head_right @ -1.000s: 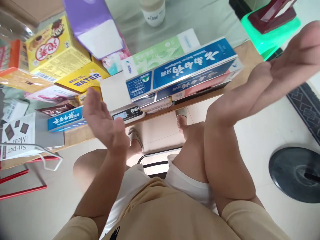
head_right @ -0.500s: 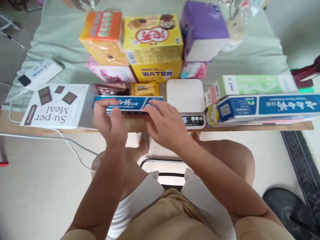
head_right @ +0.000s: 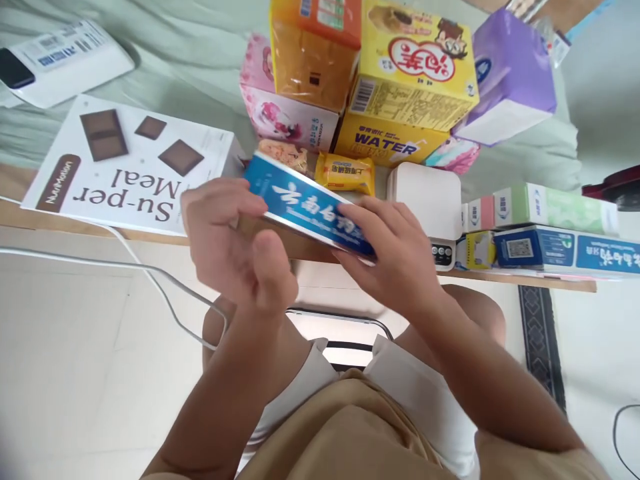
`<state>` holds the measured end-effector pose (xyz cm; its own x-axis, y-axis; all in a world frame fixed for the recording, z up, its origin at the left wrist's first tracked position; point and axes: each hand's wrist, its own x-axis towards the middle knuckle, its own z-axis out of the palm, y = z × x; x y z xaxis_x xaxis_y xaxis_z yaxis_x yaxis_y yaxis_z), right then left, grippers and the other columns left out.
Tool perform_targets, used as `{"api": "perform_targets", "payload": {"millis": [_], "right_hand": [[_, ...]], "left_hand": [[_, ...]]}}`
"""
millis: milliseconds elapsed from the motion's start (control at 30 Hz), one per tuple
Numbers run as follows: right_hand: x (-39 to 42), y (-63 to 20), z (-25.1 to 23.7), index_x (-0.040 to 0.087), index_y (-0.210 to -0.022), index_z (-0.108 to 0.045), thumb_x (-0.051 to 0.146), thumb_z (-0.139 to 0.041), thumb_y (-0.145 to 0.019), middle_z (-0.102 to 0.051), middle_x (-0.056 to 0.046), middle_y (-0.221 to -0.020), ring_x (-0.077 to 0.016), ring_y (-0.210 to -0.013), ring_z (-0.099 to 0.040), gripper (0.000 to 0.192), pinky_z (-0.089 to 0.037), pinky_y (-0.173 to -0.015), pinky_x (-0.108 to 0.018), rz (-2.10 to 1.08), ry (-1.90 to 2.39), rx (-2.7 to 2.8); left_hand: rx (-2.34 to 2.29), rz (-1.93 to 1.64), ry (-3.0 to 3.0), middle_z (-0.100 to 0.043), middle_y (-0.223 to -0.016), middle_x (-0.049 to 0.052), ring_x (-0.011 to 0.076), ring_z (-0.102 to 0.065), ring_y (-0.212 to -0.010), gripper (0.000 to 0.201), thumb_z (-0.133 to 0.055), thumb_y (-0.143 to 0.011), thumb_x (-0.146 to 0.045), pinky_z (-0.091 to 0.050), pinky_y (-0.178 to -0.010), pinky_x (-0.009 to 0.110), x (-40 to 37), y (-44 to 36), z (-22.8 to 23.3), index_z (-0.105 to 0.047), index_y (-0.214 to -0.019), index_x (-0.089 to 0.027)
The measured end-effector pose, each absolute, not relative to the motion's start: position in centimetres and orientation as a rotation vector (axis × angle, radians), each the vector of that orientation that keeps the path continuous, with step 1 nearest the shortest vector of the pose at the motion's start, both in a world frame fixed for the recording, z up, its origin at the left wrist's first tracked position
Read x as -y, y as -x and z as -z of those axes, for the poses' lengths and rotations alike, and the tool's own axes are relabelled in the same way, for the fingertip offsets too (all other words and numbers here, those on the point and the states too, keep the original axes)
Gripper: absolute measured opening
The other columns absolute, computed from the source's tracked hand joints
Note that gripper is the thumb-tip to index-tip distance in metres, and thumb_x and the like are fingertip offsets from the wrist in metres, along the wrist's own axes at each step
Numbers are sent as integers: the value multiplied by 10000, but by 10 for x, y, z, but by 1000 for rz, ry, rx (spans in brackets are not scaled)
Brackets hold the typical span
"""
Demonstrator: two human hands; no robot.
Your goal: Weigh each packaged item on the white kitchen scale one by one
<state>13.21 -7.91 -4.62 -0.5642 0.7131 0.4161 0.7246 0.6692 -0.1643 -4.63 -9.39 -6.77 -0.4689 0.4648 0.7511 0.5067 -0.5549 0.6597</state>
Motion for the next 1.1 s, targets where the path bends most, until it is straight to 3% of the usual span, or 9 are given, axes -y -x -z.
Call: {"api": "perform_targets", "payload": {"millis": [133, 233, 367, 500, 633, 767, 967, 1100], "right_hand": [[119, -174, 34, 297, -1395, -633, 438, -764, -892, -749, -118, -1214, -307, -1071, -745, 538, -621, -885, -460, 55, 1388, 2234], [129, -198, 32, 331, -1375, -664, 480, -752, -880, -746, -129, -1199, -367, -1079, -738, 524, -608, -913, -559, 166, 1673, 2043], [120, -212, 36, 269, -1313, -719, 461, -727, -859, -722, -156, -1186, -385, -1120, -698, 493, -577, -997, -620, 236, 1915, 1951], [105, -209, 43, 259, -1317, -728, 451, -675, -879, -690, -153, -1211, -347, -1121, -654, 481, -551, -1024, -605, 148, 1944, 1968], [92, -200, 45, 259, -1369, -689, 420, -643, -906, -629, -177, -1291, -382, -1190, -606, 493, -476, -1093, -686, 29, 2001, 1939], [73, -191, 44, 286, -1377, -688, 367, -647, -902, -627, -159, -1344, -392, -1269, -593, 484, -474, -1123, -682, -24, 2006, 1988], [64, -185, 42, 264, -1362, -688, 315, -635, -919, -637, -149, -1447, -406, -1329, -600, 449, -443, -1167, -715, 90, 1932, 2019], [97, -198, 31, 248, -1328, -668, 350, -630, -959, -629, -154, -1469, -358, -1390, -607, 385, -494, -1179, -637, 216, 1647, 1988]], "left_hand": [[1551, 2217, 1662, -591, -884, 69, 259, -631, -946, 117, -475, -1005, -341, -553, -853, 515, 100, 38, 59, -545, -917, -307], [1757, 2228, 1927, -630, -841, 28, 200, -634, -847, 110, -508, -970, -239, -555, -800, 426, 97, 29, 58, -503, -865, -271], [2045, 2087, 2390, -654, -787, 4, 156, -630, -772, 150, -561, -947, -228, -527, -757, 333, 83, 17, 64, -517, -804, -237], [2227, 1912, 2583, -682, -802, 0, 153, -634, -784, 114, -573, -933, -235, -481, -752, 321, 75, 8, 69, -568, -819, -220], [2215, 1903, 2631, -680, -790, -6, 151, -631, -776, 110, -554, -924, -240, -474, -749, 314, 76, 8, 68, -583, -820, -218], [2208, 1895, 2595, -700, -794, -3, 157, -643, -774, 94, -558, -913, -247, -505, -754, 310, 75, 10, 66, -595, -829, -223], [2206, 1852, 2590, -702, -771, 0, 163, -647, -754, 107, -558, -892, -279, -514, -740, 321, 71, 7, 67, -597, -808, -226], [2203, 1857, 2586, -698, -766, -1, 161, -648, -751, 112, -561, -890, -282, -520, -742, 319, 70, 7, 68, -610, -807, -225]]}}
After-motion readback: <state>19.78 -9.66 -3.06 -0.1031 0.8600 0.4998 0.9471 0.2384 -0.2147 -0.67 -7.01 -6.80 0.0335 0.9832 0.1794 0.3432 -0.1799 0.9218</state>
